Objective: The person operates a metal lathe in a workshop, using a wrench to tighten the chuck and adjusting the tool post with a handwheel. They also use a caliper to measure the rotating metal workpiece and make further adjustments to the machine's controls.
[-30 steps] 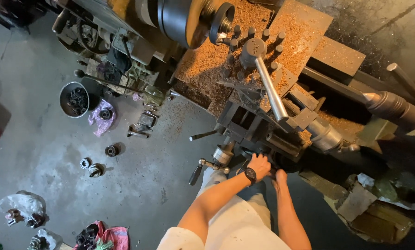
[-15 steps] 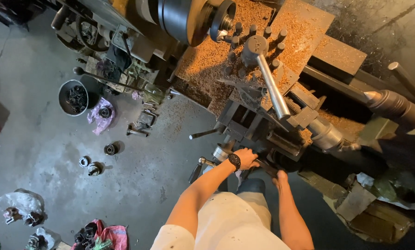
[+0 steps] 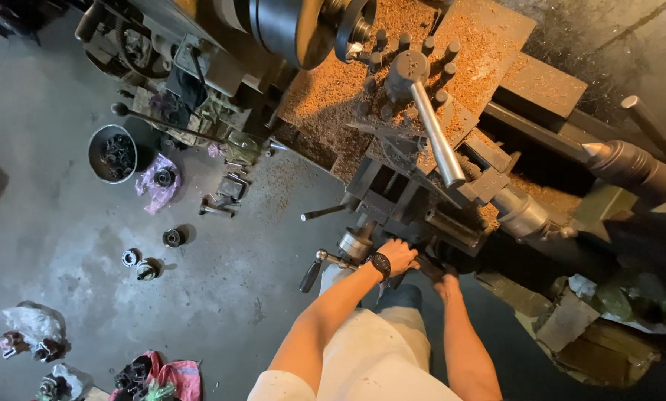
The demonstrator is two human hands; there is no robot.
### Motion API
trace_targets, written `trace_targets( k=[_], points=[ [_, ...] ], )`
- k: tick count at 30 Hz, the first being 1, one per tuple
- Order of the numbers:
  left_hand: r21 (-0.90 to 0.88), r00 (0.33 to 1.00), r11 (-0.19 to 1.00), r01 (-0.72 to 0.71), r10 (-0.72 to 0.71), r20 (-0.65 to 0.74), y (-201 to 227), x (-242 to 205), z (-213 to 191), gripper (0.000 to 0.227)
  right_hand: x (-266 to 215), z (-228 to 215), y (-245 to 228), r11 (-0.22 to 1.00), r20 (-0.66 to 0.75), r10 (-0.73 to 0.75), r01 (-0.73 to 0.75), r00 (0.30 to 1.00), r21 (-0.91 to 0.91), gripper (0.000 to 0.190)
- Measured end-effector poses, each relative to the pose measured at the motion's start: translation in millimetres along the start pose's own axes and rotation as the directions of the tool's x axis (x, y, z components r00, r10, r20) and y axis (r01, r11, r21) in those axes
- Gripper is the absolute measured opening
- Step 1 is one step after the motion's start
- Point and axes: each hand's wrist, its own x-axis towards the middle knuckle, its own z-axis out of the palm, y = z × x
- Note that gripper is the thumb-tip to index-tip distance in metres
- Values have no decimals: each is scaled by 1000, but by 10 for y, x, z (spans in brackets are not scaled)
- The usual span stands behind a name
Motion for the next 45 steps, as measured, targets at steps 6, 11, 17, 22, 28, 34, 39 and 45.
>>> trace_targets(
  k=[6,11,17,22,28,34,39,45],
  points=[
    [42,1000,999,25,-25,-3,72,72,237,44,-82,-139,-825,168,140,425,-230,894,959,33],
    [52,990,997,51,-44,-132,165,111,312,36,-268,-248,-1151,219,122,570,-294,813,930,25],
    [96,979,991,98,-79,-187,294,165,353,33,-289,-224,-881,415,-3,544,-266,839,870,43],
    [127,970,982,139,-110,-215,414,203,388,34,-771,-379,-1385,553,-86,553,-288,829,782,45],
    [151,979,974,169,-148,-142,559,251,355,37,-1088,-522,-2030,672,-117,561,-368,820,643,59],
    [142,961,968,208,-176,-212,680,295,413,26,-1293,-633,-2377,642,-64,542,-363,838,675,54],
    [133,954,964,230,-197,-227,806,298,289,20,-1319,-685,-2432,588,-2,530,-365,848,722,48],
    [163,972,960,228,-215,-95,912,311,136,24,-1391,-786,-2556,528,80,501,-378,862,760,41]
  ],
)
